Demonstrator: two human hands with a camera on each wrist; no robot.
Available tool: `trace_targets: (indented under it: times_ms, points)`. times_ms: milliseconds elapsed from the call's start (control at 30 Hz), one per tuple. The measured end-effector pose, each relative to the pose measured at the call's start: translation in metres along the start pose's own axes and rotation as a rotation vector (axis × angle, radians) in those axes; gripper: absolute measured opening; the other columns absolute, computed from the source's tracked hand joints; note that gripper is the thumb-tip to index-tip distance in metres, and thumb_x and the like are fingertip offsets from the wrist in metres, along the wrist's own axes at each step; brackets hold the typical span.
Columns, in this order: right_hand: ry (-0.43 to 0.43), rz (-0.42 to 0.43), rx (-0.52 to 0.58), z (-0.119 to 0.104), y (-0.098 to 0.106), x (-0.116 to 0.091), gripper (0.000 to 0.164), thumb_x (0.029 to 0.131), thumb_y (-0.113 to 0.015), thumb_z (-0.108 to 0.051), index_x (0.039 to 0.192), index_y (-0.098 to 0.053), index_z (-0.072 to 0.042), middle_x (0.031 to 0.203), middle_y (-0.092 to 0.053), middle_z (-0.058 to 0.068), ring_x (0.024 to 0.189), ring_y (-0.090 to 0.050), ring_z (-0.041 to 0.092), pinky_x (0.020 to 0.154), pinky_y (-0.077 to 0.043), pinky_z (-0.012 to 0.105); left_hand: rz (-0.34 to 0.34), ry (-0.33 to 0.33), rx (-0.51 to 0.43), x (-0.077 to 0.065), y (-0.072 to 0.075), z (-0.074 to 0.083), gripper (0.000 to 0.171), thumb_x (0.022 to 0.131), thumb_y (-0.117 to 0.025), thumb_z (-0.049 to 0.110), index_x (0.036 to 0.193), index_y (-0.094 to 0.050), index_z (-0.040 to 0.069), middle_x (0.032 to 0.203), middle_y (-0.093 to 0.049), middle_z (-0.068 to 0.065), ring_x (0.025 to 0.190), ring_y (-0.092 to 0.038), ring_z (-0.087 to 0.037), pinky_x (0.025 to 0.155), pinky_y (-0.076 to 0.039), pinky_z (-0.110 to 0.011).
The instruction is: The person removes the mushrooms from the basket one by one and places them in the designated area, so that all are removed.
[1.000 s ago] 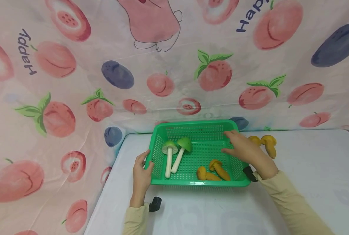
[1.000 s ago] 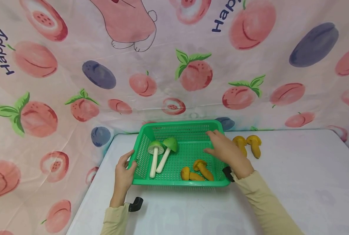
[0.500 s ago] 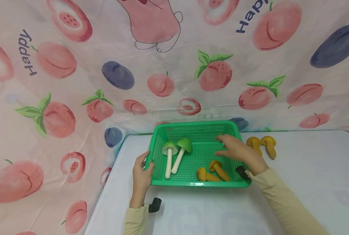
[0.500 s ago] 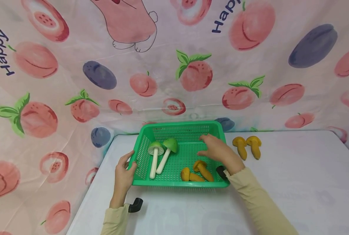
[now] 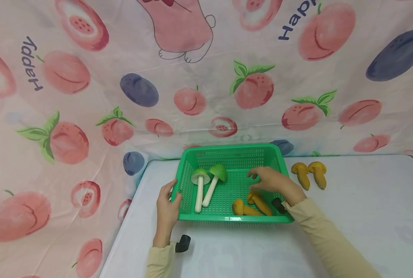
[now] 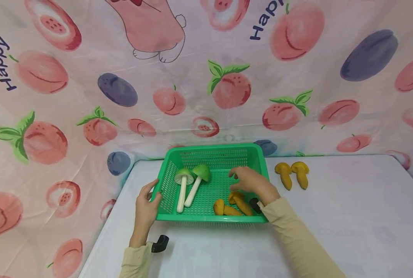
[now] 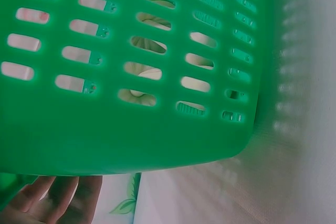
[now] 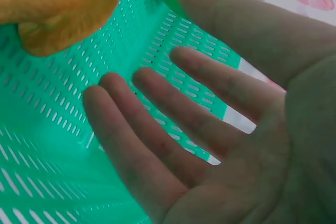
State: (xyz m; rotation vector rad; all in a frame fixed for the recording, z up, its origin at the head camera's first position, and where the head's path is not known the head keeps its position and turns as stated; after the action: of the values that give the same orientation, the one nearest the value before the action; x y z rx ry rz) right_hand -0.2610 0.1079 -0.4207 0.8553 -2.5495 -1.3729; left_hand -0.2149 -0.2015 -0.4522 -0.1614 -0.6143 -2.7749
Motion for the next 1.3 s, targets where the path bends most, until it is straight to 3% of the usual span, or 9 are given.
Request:
trace_targets:
  times_ms: [333,700,1100,1300]
  points:
    - [-0.011,-0.100,0.007,0.003,-0.012,0.009,0.038,0.091,-0.072,-0.015,0.122,-0.064,0.005,0.114,-0.065,0.025,0.105,-0.062,0.039,0.084,-0.054,0.045,0.001,0.013,0.014,-0.001,0.001,-0.001,0.045,0.096,-0.056,0.003,0.140,-0.057,0.011,0.141,-0.052,-0.008,0.108,-0.060,-0.026,0.074,-0.054,-0.029]
    - [-0.058,-0.153,0.040,0.009,-0.021,0.012,0.028,0.089,-0.073,-0.012,0.113,-0.070,0.003,0.104,-0.069,0.019,0.091,-0.066,0.029,0.078,-0.055,0.041,0.001,0.011,0.014,0.000,0.000,0.002,0.045,0.095,-0.056,0.003,0.140,-0.057,0.010,0.141,-0.051,-0.009,0.109,-0.059,-0.027,0.081,-0.054,-0.040]
    - [-0.092,-0.231,0.055,0.011,-0.026,0.015,0.025,0.089,-0.073,-0.017,0.108,-0.074,0.000,0.107,-0.072,0.017,0.094,-0.068,0.027,0.079,-0.056,0.038,-0.001,0.012,0.000,0.000,0.000,0.002,0.045,0.095,-0.057,0.003,0.140,-0.056,0.010,0.141,-0.052,-0.009,0.110,-0.060,-0.027,0.079,-0.055,-0.037]
    - [-0.075,-0.216,0.047,0.010,-0.026,0.015,0.019,0.089,-0.073,-0.017,0.102,-0.077,-0.003,0.102,-0.074,0.011,0.091,-0.069,0.024,0.078,-0.056,0.037,-0.004,0.012,-0.002,0.000,0.000,0.003,0.045,0.095,-0.056,0.003,0.140,-0.056,0.010,0.142,-0.051,-0.009,0.109,-0.060,-0.027,0.078,-0.055,-0.037]
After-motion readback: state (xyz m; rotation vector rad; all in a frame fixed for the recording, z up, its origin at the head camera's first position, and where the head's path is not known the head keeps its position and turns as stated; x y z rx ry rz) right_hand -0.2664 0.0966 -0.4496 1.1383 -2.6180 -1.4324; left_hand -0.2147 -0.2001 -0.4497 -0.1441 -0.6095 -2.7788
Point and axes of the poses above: each hand's wrist, its own x-axis towards the middle knuckle, its own y-axis out of the back of the hand, z = x × y, the point moved 7 cm from there along x, towards the middle knuckle
